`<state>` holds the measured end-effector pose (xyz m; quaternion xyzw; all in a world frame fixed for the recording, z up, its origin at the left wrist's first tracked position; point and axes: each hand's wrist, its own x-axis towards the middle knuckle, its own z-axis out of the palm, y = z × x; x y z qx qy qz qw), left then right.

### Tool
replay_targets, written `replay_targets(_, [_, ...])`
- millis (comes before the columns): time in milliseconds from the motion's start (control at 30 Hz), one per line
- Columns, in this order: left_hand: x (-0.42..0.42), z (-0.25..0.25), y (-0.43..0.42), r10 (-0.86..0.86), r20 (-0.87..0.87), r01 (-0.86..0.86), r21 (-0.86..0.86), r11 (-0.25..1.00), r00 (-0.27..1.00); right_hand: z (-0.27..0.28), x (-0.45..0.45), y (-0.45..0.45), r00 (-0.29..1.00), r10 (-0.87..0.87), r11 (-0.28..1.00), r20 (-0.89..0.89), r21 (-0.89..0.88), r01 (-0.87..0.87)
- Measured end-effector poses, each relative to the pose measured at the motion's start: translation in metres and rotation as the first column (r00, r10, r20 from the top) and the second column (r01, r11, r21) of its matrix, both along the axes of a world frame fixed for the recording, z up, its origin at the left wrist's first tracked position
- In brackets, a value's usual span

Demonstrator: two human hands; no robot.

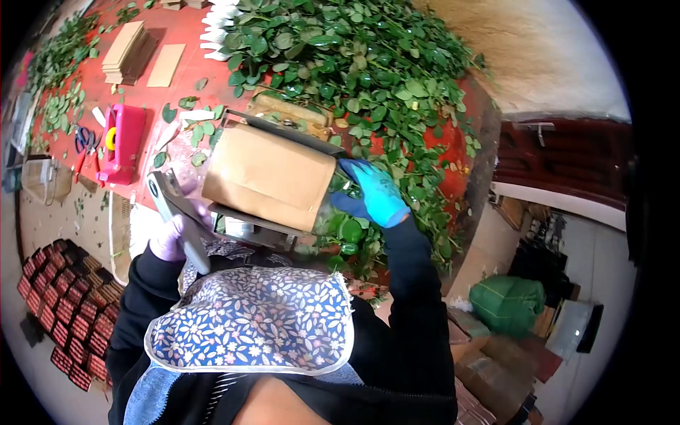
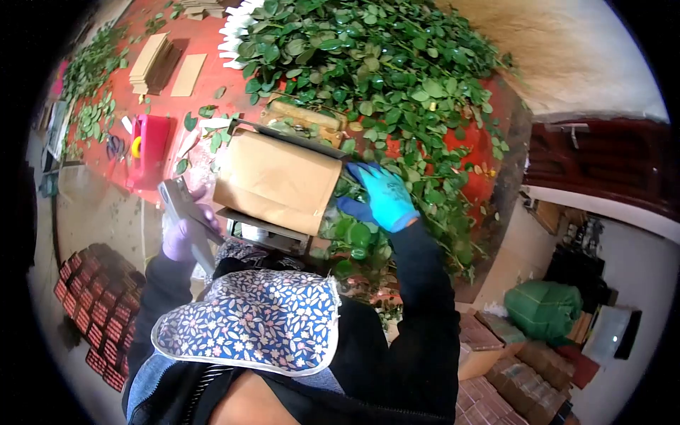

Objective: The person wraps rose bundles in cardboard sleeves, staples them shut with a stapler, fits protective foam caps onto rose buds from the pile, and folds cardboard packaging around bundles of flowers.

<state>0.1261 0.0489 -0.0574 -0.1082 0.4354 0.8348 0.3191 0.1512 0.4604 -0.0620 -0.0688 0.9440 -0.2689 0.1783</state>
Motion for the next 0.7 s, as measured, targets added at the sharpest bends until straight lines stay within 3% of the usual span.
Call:
replay_targets(67, [-0.006, 0.010, -0.015, 0.058, -0.052, -0.071, -0.300, 0.951, 0.997, 0.002, 0.008, 0.002, 0.997, 0.035, 0.994, -0.071, 0.109, -0.027])
replay_targets(133, [-0.040, -0.038, -0.068, -0.252, -0.060, 0.185, -0.523, 0.832, 0.966, 0.001, 0.001, -0.007, 0.991, 0.038, 0.999, -0.130, 0.008, -0.037])
replay_targets(200, [-0.066, -0.075, -0.067, -0.436, -0.377, -0.118, -0.850, 0.513, 0.818, 0.013, -0.003, -0.020, 0.984, 0.004, 1.000, -0.177, -0.026, -0.008])
replay_targets(233, [-0.073, -0.112, -0.062, -0.448, -0.299, -0.241, -0.953, 0.182, 0.843, 0.010, -0.003, -0.023, 0.982, -0.034, 0.998, -0.184, -0.066, 0.022])
replay_targets(267, [-0.092, -0.120, -0.052, -0.491, -0.353, -0.261, -0.933, 0.248, 0.797, 0.009, -0.003, -0.025, 0.977, -0.033, 0.994, -0.212, -0.106, 0.010])
replay_targets(333, [-0.105, -0.097, -0.017, -0.474, 0.085, 0.124, -0.991, 0.051, 0.876, 0.003, 0.003, -0.016, 0.985, -0.091, 0.980, -0.146, -0.191, 0.062])
replay_targets(400, [-0.108, -0.096, -0.007, -0.612, 0.211, 0.170, -0.978, -0.125, 0.762, 0.019, 0.016, -0.013, 0.969, -0.190, 0.978, -0.159, -0.119, 0.173])
replay_targets(433, [-0.093, -0.124, -0.013, -0.657, -0.003, -0.115, -0.985, -0.126, 0.753, 0.032, 0.020, -0.018, 0.896, -0.439, 0.865, -0.059, -0.297, 0.404])
replay_targets(467, [-0.094, -0.101, -0.022, -0.682, -0.187, -0.293, -0.955, -0.041, 0.707, 0.060, 0.018, -0.038, 0.777, -0.624, 0.684, 0.078, -0.425, 0.592])
replay_targets(533, [-0.108, -0.049, -0.061, -0.611, -0.300, -0.404, -0.914, -0.034, 0.732, 0.116, 0.012, -0.084, 0.461, -0.848, 0.237, 0.261, -0.592, 0.770])
replay_targets(567, [-0.114, -0.040, -0.088, -0.564, -0.359, -0.499, -0.860, -0.110, 0.744, 0.129, 0.018, -0.091, 0.661, -0.749, 0.606, -0.046, -0.450, 0.656])
replay_targets(600, [-0.121, -0.037, -0.125, -0.517, -0.424, -0.580, -0.794, -0.182, 0.744, 0.138, 0.023, -0.108, 0.814, -0.502, 0.865, -0.293, -0.182, 0.468])
replay_targets(667, [-0.125, -0.041, -0.181, -0.519, -0.352, -0.595, -0.676, -0.435, 0.779, 0.139, 0.027, -0.163, 0.806, -0.538, 0.821, -0.246, -0.370, 0.435])
replay_targets(700, [-0.136, -0.080, -0.217, -0.414, -0.262, -0.371, -0.905, -0.208, 0.872, 0.128, 0.028, -0.193, 0.806, -0.585, 0.652, -0.093, -0.645, 0.399])
